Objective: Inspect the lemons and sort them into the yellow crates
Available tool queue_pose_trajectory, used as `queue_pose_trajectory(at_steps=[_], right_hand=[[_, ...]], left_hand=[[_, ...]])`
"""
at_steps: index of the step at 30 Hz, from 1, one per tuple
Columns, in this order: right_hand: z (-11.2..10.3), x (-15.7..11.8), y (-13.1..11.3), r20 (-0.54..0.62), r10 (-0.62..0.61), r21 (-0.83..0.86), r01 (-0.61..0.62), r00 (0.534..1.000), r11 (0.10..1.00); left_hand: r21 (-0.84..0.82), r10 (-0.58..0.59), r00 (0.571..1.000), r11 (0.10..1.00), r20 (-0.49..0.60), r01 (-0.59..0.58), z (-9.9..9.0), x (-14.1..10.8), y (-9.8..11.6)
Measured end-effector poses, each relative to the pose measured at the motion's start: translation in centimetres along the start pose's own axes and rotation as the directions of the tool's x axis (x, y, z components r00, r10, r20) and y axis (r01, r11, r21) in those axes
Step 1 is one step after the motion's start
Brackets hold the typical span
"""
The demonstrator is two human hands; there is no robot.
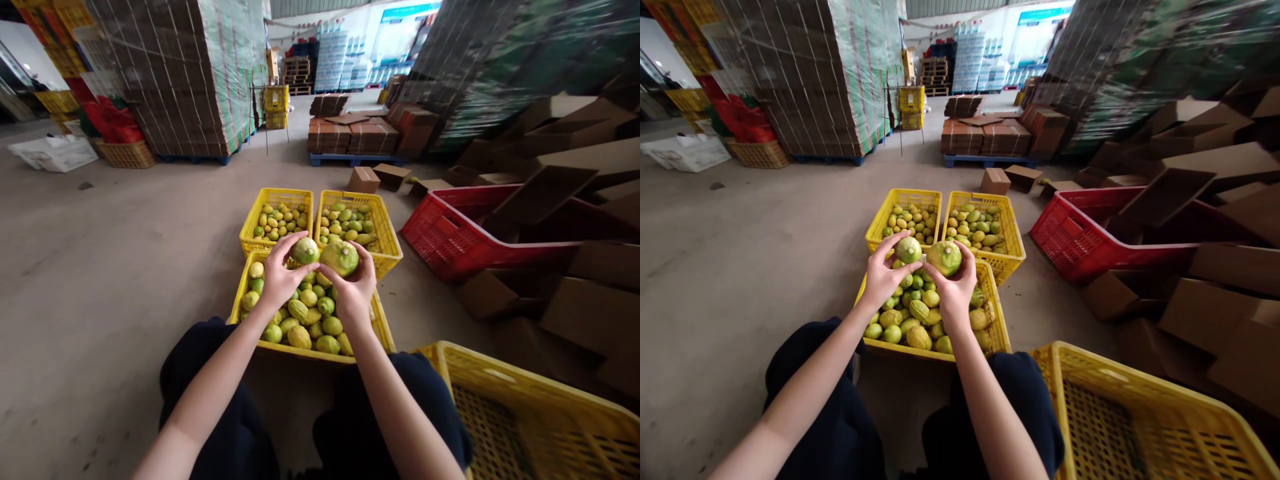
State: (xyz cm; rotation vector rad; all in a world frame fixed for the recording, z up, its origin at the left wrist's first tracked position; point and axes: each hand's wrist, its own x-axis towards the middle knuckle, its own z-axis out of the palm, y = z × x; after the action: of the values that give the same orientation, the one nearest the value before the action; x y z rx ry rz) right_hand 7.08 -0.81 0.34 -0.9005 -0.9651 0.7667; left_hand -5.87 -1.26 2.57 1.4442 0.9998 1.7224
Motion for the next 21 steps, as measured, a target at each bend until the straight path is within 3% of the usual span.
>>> queue_pose_trajectory(at_steps=[12, 21], right_hand=[[-0.13, 0.31, 0.04, -0.010, 0.208, 0.197, -0.202, 0.978, 0.959], [0.05, 0.52, 0.17, -0.026, 0.246, 0.225, -0.234, 0.969, 0.946]], left_hand=[[-0.005, -0.025, 0.999, 1.000, 0.028, 0.025, 0.09, 0.01, -0.26], [-0.017, -0.047, 0.999, 0.999, -0.005, 0.047, 0.03, 0.11, -0.47]])
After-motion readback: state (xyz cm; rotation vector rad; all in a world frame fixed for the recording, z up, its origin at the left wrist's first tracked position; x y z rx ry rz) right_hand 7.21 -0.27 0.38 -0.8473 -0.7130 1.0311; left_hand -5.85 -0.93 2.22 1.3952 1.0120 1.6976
